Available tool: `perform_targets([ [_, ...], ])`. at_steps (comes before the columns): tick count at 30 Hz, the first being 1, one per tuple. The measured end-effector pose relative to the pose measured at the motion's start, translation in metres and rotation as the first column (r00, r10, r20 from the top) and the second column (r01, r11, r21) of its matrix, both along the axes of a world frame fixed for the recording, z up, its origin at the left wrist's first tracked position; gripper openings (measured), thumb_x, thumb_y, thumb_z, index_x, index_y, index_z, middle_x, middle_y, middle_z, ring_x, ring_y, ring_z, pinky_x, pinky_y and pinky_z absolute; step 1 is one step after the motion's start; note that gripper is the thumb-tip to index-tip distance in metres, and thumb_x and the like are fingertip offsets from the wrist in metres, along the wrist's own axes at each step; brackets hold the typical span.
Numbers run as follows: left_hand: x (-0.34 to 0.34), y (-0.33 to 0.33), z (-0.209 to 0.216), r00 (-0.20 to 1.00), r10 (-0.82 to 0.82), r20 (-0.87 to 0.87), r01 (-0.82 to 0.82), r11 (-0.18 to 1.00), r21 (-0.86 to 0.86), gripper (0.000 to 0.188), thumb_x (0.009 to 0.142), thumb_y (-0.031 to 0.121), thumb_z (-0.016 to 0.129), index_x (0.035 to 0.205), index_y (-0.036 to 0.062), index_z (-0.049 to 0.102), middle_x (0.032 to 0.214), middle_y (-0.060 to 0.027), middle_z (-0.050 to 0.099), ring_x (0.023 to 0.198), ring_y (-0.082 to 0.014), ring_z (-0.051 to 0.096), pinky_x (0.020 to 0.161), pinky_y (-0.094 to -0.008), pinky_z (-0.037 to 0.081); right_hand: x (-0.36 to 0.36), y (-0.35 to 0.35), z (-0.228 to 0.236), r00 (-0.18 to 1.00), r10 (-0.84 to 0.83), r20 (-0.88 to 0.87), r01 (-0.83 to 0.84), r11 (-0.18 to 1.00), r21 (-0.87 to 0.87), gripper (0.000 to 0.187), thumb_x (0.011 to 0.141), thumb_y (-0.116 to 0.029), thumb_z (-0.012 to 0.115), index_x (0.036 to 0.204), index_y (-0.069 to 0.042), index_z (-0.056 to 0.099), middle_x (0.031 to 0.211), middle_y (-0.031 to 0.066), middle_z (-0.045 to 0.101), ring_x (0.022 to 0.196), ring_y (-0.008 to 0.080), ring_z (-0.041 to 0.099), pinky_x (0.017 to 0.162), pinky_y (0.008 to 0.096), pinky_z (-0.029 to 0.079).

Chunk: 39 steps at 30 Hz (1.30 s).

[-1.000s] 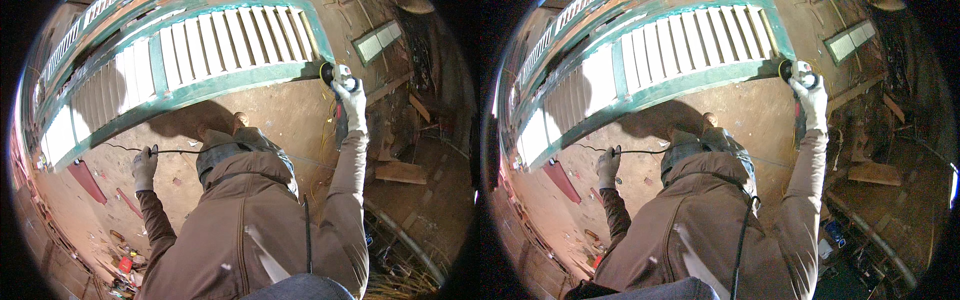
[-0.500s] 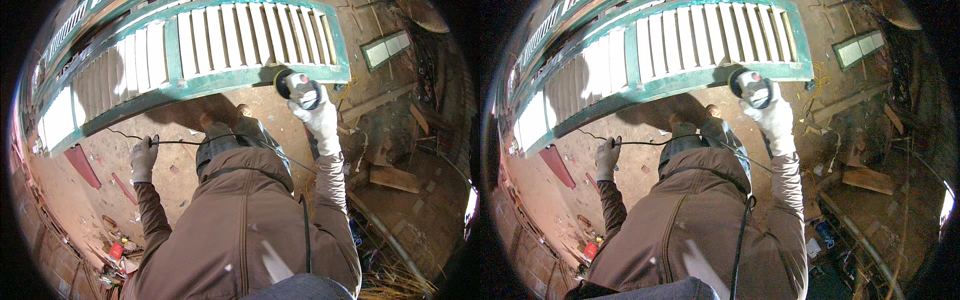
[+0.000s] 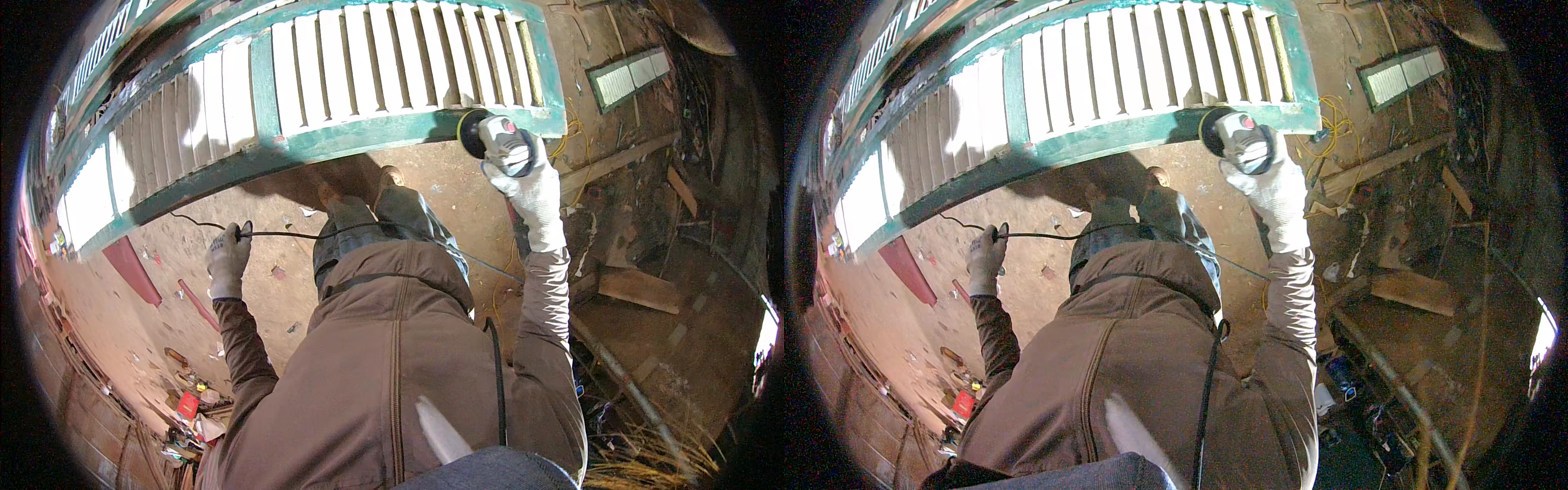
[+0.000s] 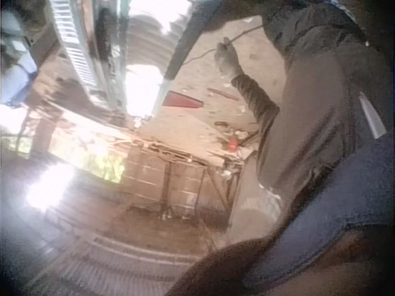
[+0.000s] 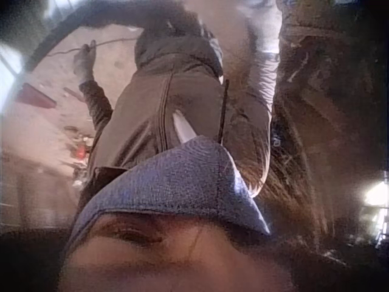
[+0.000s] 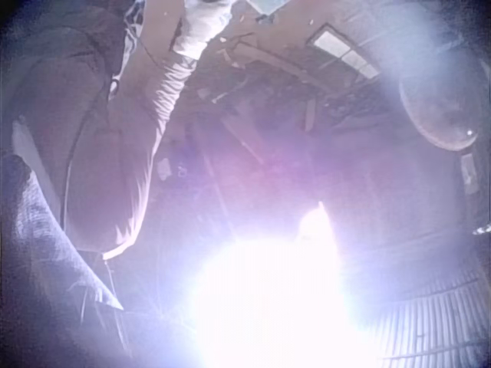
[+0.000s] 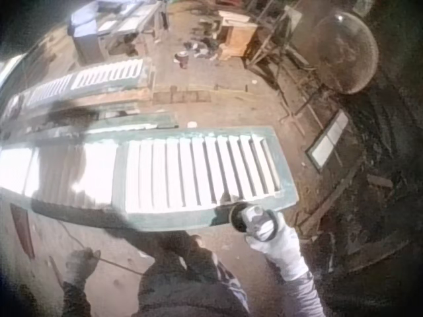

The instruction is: The person applies glue from a bottle to the joints of a green wooden slatted frame, then uses an orbital sander to smooth the surface. The person works methodically along the frame, applying glue and sanding in sequence.

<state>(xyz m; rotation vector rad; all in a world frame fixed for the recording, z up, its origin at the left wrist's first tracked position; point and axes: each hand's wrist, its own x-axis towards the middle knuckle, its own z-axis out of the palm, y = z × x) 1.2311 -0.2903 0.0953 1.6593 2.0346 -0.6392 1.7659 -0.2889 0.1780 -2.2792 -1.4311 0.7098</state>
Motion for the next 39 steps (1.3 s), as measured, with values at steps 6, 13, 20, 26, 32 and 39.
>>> perform_targets([
  [6, 0.012, -0.012, 0.009, 0.999, 0.029, -0.017, -0.029, 0.999, 0.027, 0.050, 0.102, 0.056, 0.052, 0.103, 0.0086, 0.067, 0.097, -0.0200, 0.074, 0.095, -0.0413, 0.070, 0.079, -0.0522, 0.053, 0.039, -0.007, -0.013, 0.999, -0.048, -0.002, 0.048, 0.997, 0.059, 0.084, 0.071, -0.051, 0.090, 0.136, -0.009, 0.059, 0.109, 0.0228, 0.074, 0.102, 0.0364, 0.074, 0.085, 0.0427, 0.059],
  [13, 0.006, -0.020, 0.004, 0.998, 0.056, -0.027, -0.056, 0.998, -0.018, 0.051, 0.102, 0.057, 0.049, 0.106, 0.0092, 0.067, 0.101, -0.0197, 0.074, 0.101, -0.0419, 0.069, 0.082, -0.0518, 0.052, 0.071, -0.016, -0.022, 0.990, -0.141, 0.004, 0.139, 0.983, 0.120, 0.080, 0.071, -0.043, 0.094, 0.133, -0.005, 0.061, 0.110, 0.0186, 0.075, 0.097, 0.0254, 0.073, 0.087, 0.0371, 0.057],
  [20, 0.005, -0.023, 0.007, 0.997, 0.077, 0.004, -0.077, 0.997, -0.018, 0.052, 0.102, 0.057, 0.050, 0.103, 0.0073, 0.066, 0.099, -0.0198, 0.073, 0.099, -0.0419, 0.068, 0.080, -0.0524, 0.051, 0.097, -0.034, -0.025, 0.957, -0.278, -0.079, 0.287, 0.945, 0.159, 0.066, 0.075, -0.035, 0.093, 0.125, -0.005, 0.063, 0.107, 0.0106, 0.073, 0.090, 0.0149, 0.067, 0.083, 0.0315, 0.056],
  [26, -0.018, -0.031, -0.011, 0.997, 0.021, 0.076, -0.034, 0.985, 0.170, 0.048, 0.101, 0.055, 0.055, 0.096, 0.0079, 0.064, 0.088, -0.0203, 0.071, 0.088, -0.0425, 0.068, 0.072, -0.0540, 0.050, 0.034, -0.022, -0.023, 0.989, -0.117, -0.087, 0.131, 0.975, 0.179, 0.076, 0.074, -0.039, 0.093, 0.132, -0.003, 0.060, 0.108, 0.0160, 0.074, 0.093, 0.0204, 0.070, 0.086, 0.0350, 0.056],
  [32, -0.027, -0.028, 0.002, 0.994, 0.054, 0.096, -0.068, 0.985, 0.158, 0.049, 0.101, 0.055, 0.054, 0.096, 0.0077, 0.064, 0.088, -0.0207, 0.070, 0.089, -0.0436, 0.068, 0.073, -0.0539, 0.050, -0.052, -0.005, -0.010, 0.997, 0.057, 0.049, -0.061, 0.996, 0.073, 0.090, 0.070, -0.054, 0.089, 0.140, -0.008, 0.056, 0.108, 0.0231, 0.075, 0.098, 0.0378, 0.075, 0.083, 0.0446, 0.060],
  [39, -0.045, -0.029, 0.000, 0.991, 0.061, 0.117, -0.075, 0.990, 0.117, 0.048, 0.101, 0.056, 0.053, 0.098, 0.0092, 0.066, 0.092, -0.0194, 0.072, 0.092, -0.0426, 0.068, 0.076, -0.0528, 0.051, -0.145, 0.015, -0.006, 0.971, 0.236, 0.031, -0.237, 0.971, 0.037, 0.088, 0.070, -0.057, 0.088, 0.138, -0.011, 0.055, 0.103, 0.0234, 0.075, 0.095, 0.0396, 0.075, 0.078, 0.0458, 0.061],
])
